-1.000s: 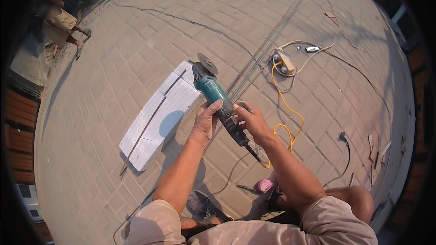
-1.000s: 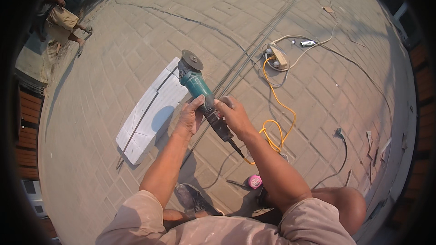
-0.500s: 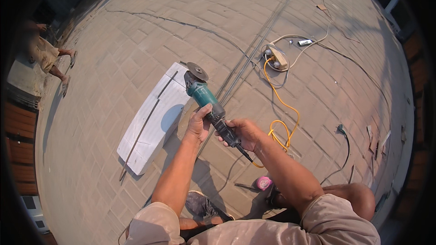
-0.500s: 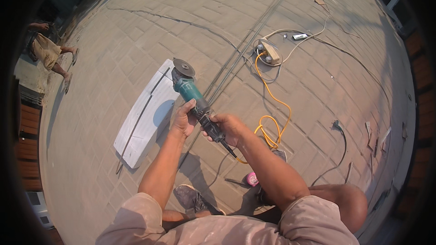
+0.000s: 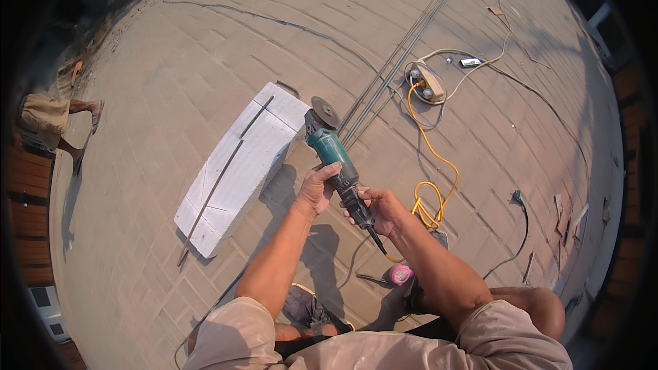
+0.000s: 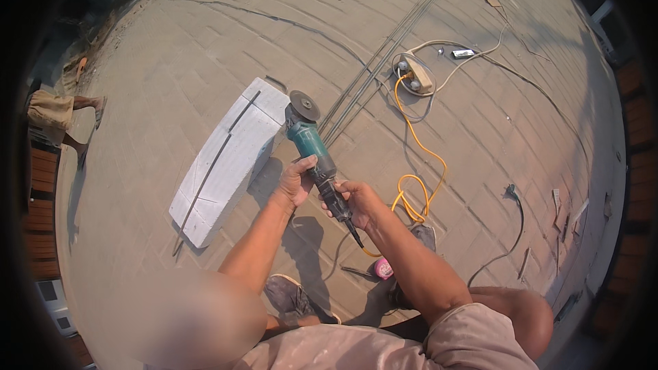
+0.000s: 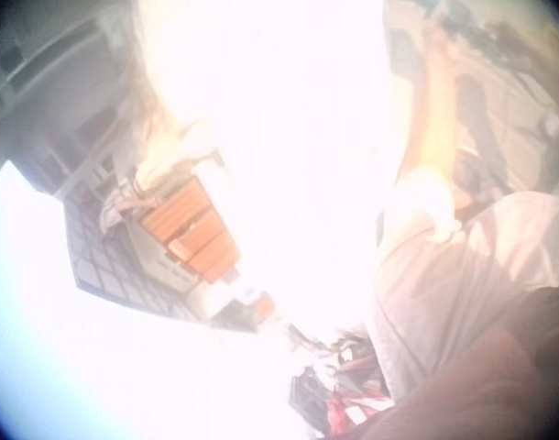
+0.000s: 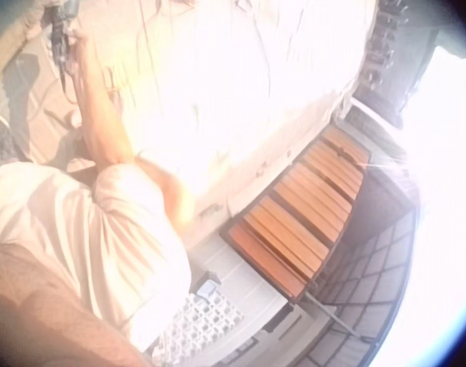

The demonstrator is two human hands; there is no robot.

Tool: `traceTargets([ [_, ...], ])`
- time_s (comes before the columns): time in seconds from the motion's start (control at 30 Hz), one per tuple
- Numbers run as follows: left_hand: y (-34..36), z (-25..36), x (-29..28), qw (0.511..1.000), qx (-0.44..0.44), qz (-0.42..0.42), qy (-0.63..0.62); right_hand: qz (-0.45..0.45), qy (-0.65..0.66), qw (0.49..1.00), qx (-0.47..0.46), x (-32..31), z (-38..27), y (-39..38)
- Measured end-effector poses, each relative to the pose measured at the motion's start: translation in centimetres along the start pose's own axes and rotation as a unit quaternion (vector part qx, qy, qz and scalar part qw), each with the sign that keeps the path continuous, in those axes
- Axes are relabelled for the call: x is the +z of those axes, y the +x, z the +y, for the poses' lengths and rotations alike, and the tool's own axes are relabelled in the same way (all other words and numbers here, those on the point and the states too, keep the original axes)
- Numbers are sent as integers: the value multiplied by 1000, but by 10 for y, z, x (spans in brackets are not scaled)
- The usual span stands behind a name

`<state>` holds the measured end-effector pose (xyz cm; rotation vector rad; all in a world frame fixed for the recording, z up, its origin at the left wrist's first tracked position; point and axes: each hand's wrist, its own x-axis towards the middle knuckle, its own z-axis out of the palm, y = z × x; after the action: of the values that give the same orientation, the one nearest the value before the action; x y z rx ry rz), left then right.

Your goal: The person uses an angle grinder to cut several metal rods placed on a white rectangular block. They repeatedly position each rod, cut it, and move the cut pieces aside. A second person is visible in the background working on the ground.

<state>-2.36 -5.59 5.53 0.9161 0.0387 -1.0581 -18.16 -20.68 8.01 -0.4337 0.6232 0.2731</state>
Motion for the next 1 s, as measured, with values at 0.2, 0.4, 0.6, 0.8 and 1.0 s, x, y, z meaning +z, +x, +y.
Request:
traceTargets([
  [0.2, 7, 3, -5, 999, -14, -29, -10, -13, 6, 1000, 11, -1, 2, -1],
  [0.4, 6, 9, 6, 999, -11, -45, -10, -29, 19, 999, 10, -3, 1, 0],
  [0.6, 4, 12, 3, 999, -7, -29, -32, 1, -11, 1000, -17, 17, 0, -11],
  [0.8, 5, 16, -4, 998, -15, -45, -36, -27, -49, 998, -12, 18, -6, -11],
  [1.0, 5, 17, -9, 999, -3, -10, 37, 148, -359, 907, -166, 31, -7, -1],
])
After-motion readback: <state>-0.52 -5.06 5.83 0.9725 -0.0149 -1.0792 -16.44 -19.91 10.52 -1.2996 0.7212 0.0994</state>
